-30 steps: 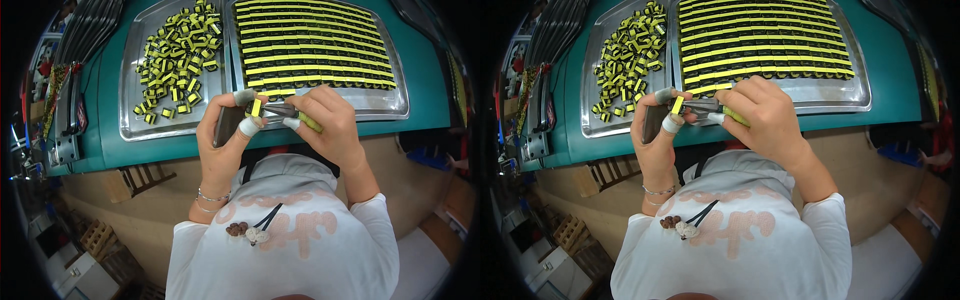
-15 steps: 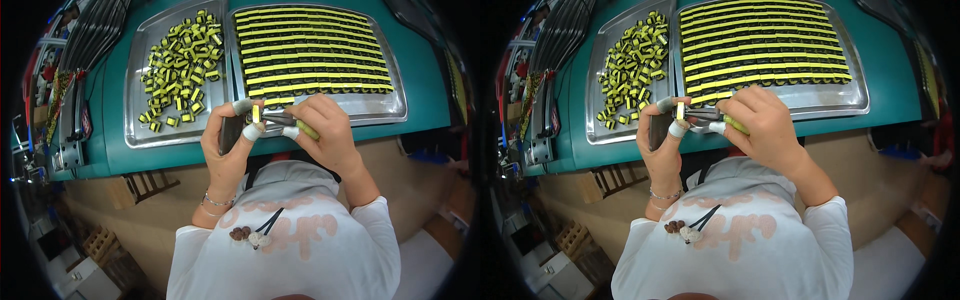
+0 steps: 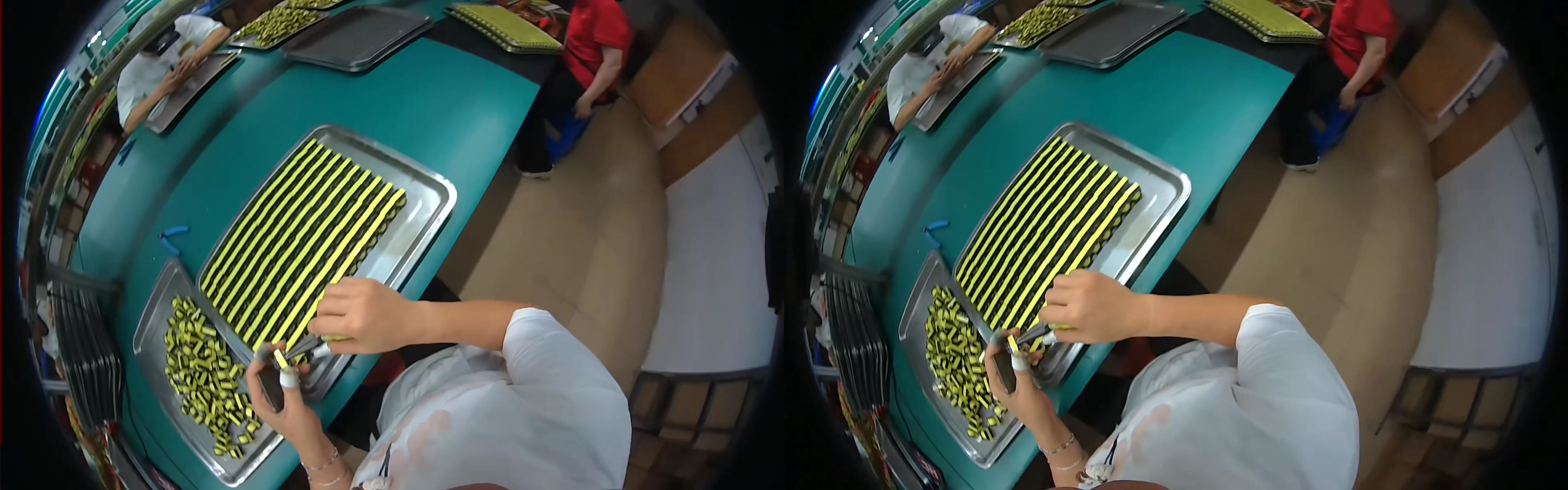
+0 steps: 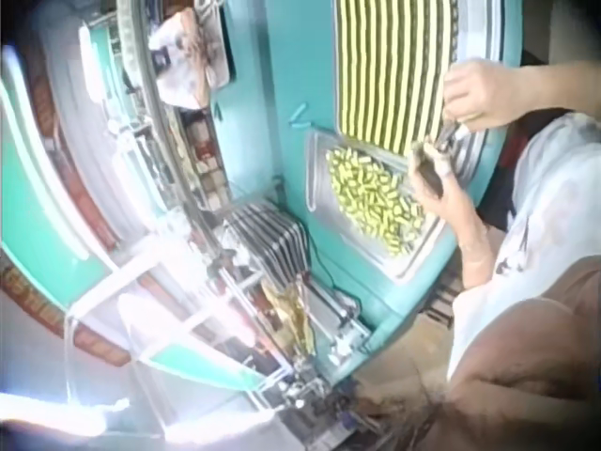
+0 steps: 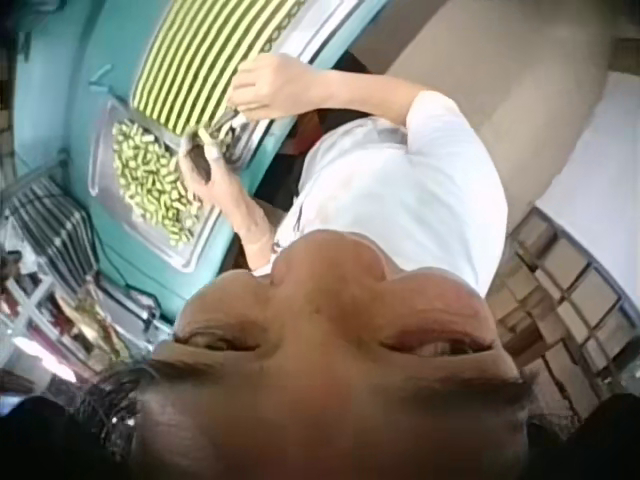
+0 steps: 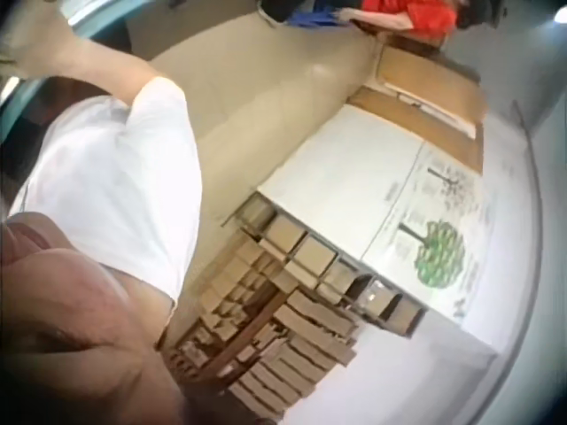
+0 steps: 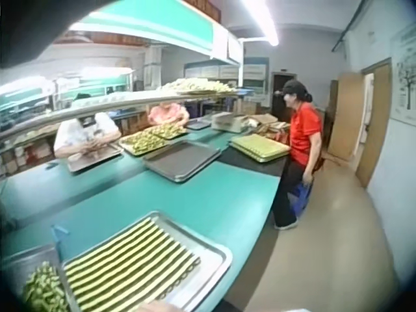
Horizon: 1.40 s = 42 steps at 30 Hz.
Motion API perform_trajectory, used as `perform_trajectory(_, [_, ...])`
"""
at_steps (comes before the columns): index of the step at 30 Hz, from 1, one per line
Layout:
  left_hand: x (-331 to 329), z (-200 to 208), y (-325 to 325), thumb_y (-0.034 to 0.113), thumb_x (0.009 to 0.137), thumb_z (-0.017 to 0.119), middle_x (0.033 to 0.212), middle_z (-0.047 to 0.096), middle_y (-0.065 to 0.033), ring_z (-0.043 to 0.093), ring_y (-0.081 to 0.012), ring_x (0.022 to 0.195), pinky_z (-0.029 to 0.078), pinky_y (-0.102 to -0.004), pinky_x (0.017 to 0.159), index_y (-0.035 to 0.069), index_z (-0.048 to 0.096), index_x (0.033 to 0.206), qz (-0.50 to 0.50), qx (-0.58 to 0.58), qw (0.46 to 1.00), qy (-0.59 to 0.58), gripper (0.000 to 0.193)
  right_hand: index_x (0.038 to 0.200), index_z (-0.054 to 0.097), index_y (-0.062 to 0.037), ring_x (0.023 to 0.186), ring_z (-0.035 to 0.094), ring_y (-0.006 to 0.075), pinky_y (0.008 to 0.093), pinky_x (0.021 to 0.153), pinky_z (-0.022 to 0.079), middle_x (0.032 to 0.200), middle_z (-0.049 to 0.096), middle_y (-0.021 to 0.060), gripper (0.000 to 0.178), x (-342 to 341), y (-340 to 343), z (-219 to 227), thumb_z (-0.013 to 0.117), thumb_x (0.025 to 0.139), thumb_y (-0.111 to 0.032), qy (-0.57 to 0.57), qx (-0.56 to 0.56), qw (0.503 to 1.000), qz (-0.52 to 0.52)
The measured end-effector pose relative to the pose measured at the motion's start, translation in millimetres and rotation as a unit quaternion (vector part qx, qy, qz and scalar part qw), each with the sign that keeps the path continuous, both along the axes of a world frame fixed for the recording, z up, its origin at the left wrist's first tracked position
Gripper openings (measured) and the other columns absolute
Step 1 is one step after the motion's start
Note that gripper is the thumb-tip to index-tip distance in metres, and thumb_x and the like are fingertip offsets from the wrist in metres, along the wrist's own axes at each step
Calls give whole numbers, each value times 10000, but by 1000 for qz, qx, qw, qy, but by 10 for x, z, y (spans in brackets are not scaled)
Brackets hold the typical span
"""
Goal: The recorder is cutting individual electronic components from a strip using nippers and arranging them onto a metal tray at an assembly station.
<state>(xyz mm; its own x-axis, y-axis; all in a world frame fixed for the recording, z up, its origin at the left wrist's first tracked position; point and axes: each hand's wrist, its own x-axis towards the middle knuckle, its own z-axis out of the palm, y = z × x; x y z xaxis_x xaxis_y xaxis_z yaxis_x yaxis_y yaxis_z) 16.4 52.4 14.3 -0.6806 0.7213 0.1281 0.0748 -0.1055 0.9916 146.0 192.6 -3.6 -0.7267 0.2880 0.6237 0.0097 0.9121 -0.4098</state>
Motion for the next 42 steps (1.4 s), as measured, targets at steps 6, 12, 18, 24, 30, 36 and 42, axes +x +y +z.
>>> perform_trajectory(6, [-25,-28,6,139,851,595,977,597,-135,541,-113,630,461,-209,562,-44,522,1120,43,-31,997,47,334,818,596,-98,698,527,193,324,600,422,709,491,18,216,-91,62,19,684,634,-169,15,-8,1000,24])
perform_trajectory(12, [-38,64,-60,131,898,559,1007,593,-106,475,-83,648,387,-185,555,-19,508,1165,95,-47,993,52,311,856,603,-96,744,514,191,328,634,417,750,494,9,232,-234,66,49,687,662,-192,11,-20,997,68])
perform_trajectory(18, [-88,238,-92,117,899,591,1072,595,-162,563,-210,945,464,-310,825,-58,556,1121,84,-104,990,51,284,844,590,-93,738,500,185,323,618,408,748,497,11,208,-308,57,58,672,676,-185,2,-14,998,56])
perform_trajectory(24, [-35,390,-148,129,908,579,1175,554,-180,546,-237,1041,451,-334,891,-58,520,1172,61,-165,984,20,329,822,581,-94,724,501,193,329,594,395,733,490,13,205,-277,-50,31,676,674,-199,15,1,999,32])
perform_trajectory(30, [-71,-9,-216,146,912,531,1049,574,-96,460,-83,664,389,-196,564,-15,498,1181,36,-30,997,53,316,820,587,-102,724,502,183,328,603,400,731,491,5,201,-154,-148,69,683,678,-207,-5,27,999,16])
perform_trajectory(36, [56,-114,-415,162,918,518,1063,564,-109,478,-92,692,395,-198,563,-17,474,1208,37,-6,995,87,343,807,585,-111,713,505,178,318,607,394,710,484,-4,203,-69,-295,60,685,663,-213,2,22,999,25])
perform_trajectory(42, [16,-215,-742,146,891,599,1154,545,-194,553,-284,1014,449,-372,869,-69,474,1216,33,-22,987,157,409,761,575,-110,696,506,180,317,600,392,688,484,-1,197,-85,-434,73,690,643,-219,34,20,998,53])
